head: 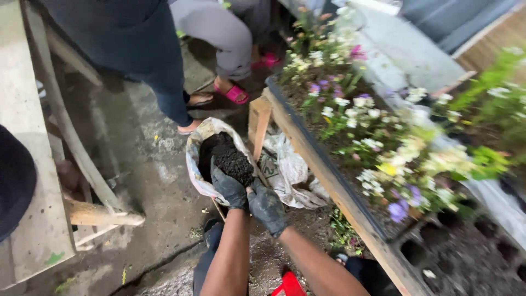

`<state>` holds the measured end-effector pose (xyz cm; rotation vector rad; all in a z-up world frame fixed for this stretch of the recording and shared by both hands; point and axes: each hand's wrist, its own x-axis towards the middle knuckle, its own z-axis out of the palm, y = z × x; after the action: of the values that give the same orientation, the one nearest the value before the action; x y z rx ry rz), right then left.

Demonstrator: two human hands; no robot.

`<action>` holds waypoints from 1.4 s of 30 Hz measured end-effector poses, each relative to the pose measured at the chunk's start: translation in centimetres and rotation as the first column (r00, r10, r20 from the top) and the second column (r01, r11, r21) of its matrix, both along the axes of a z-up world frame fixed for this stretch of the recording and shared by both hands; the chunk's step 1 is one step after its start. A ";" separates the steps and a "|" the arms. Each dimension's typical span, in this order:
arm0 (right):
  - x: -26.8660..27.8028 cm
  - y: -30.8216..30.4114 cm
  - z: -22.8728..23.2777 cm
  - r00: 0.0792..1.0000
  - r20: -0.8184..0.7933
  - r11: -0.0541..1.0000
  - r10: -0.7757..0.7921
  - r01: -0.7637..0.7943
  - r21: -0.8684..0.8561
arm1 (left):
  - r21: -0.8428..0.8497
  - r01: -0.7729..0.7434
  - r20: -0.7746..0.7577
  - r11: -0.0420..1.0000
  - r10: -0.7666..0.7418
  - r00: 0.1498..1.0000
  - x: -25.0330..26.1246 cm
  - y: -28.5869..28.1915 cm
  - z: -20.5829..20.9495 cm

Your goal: Filling a plastic seedling tray with soil from a bag and leveling it.

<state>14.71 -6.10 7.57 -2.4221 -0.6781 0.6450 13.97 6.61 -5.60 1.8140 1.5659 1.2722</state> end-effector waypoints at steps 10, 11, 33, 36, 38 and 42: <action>-5.4 -24.0 16.6 0.949 0.098 0.953 -0.300 0.293 0.081 | -0.158 0.388 0.386 0.908 -0.305 0.871 0.7 -26.0 18.6; -6.0 -27.1 18.5 0.941 0.024 0.940 -0.339 0.337 0.050 | -0.175 0.434 0.415 0.884 -0.334 0.846 0.4 -29.3 20.3; -1.5 -72.2 17.7 0.437 -0.063 0.441 -0.897 0.891 -0.106 | -0.317 0.943 0.494 0.102 -0.830 0.257 10.8 -75.6 25.3; -2.3 -72.6 20.2 0.449 -0.004 0.447 -0.894 0.890 -0.088 | -0.270 0.961 0.373 0.061 -0.914 0.163 11.8 -75.2 24.2; -3.2 -73.1 21.2 0.501 0.068 0.490 -0.863 0.862 -0.131 | -0.291 0.955 0.182 -0.048 -0.983 0.006 12.1 -74.5 24.7; -5.3 -76.2 17.0 0.452 0.585 0.555 -0.673 0.832 -0.003 | -0.291 0.954 -0.102 -0.072 -0.989 -0.106 13.8 -73.2 25.6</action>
<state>9.39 -82.31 24.53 -2.8151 0.4460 -0.3657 27.81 -66.61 20.01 2.2389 -0.1057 0.0539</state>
